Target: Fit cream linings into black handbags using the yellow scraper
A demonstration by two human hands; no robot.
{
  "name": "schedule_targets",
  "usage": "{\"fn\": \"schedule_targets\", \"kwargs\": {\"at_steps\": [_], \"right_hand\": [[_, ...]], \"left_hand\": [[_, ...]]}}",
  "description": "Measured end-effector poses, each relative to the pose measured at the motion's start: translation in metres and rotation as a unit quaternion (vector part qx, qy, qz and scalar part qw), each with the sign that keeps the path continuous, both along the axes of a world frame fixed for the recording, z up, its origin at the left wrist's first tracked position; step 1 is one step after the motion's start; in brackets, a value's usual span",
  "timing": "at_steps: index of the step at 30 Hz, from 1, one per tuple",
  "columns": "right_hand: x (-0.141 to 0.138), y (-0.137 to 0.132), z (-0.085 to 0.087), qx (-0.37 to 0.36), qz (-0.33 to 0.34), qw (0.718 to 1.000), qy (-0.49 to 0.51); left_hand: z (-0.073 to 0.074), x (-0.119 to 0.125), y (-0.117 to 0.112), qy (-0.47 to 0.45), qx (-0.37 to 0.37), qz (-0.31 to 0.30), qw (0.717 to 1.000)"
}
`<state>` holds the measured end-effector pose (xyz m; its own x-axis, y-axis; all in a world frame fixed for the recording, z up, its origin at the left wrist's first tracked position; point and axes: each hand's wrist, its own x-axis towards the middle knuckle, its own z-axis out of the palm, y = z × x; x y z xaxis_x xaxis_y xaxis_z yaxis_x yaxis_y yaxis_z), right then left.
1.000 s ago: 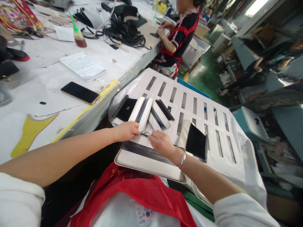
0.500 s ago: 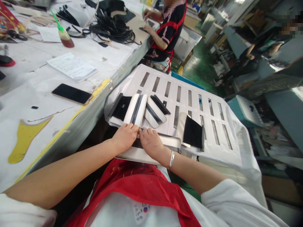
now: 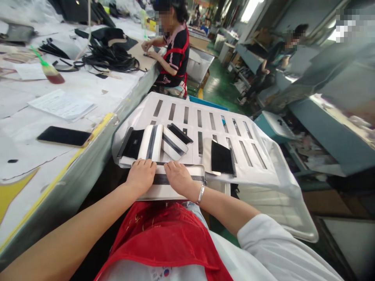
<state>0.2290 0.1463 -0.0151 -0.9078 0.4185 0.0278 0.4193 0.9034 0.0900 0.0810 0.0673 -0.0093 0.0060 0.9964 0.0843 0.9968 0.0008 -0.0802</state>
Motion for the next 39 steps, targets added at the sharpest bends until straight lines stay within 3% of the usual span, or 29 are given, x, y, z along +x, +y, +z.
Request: {"fn": "schedule_targets", "kwargs": {"at_steps": [4,6,8,10,12,13,16,19,26,31,34,39], "right_hand": [[-0.002,-0.005,-0.003,-0.005,-0.003,1.000,0.015],[0.004,0.008,0.001,-0.038,0.014,0.999,0.012],[0.017,0.036,0.008,-0.116,0.011,0.993,0.013],[0.037,0.073,0.013,-0.234,-0.054,0.970,0.043],[0.057,0.109,0.013,-0.361,-0.152,0.917,0.076],[0.064,0.123,0.011,-0.396,-0.169,0.900,0.068],[0.073,0.147,0.001,-0.458,-0.171,0.872,0.030],[0.062,0.150,-0.007,-0.508,-0.128,0.852,-0.010],[0.021,0.145,-0.016,-0.557,-0.009,0.828,-0.064],[-0.003,0.133,-0.015,-0.529,0.037,0.846,-0.061],[0.000,0.131,-0.010,-0.520,0.039,0.852,-0.057],[0.028,0.144,-0.007,-0.517,0.020,0.853,-0.072]], "left_hand": [[-0.004,0.009,0.002,0.017,-0.005,0.000,1.000],[-0.007,0.011,0.000,0.026,-0.006,-0.007,1.000],[-0.009,0.011,-0.002,0.033,-0.005,-0.009,0.999],[-0.007,0.010,-0.003,0.036,-0.006,-0.010,0.999],[-0.002,0.011,0.000,0.038,-0.012,-0.017,0.999],[0.001,0.012,0.003,0.037,-0.020,-0.023,0.999],[0.007,0.023,0.020,0.013,-0.044,-0.043,0.998],[0.005,0.041,0.036,-0.009,-0.042,-0.061,0.997],[-0.011,0.069,0.035,0.019,-0.024,-0.024,0.999],[-0.014,0.066,0.029,0.031,-0.001,-0.012,0.999],[-0.013,0.059,0.025,0.022,-0.003,-0.015,1.000],[-0.014,0.051,0.016,0.015,-0.011,0.013,1.000]]}}
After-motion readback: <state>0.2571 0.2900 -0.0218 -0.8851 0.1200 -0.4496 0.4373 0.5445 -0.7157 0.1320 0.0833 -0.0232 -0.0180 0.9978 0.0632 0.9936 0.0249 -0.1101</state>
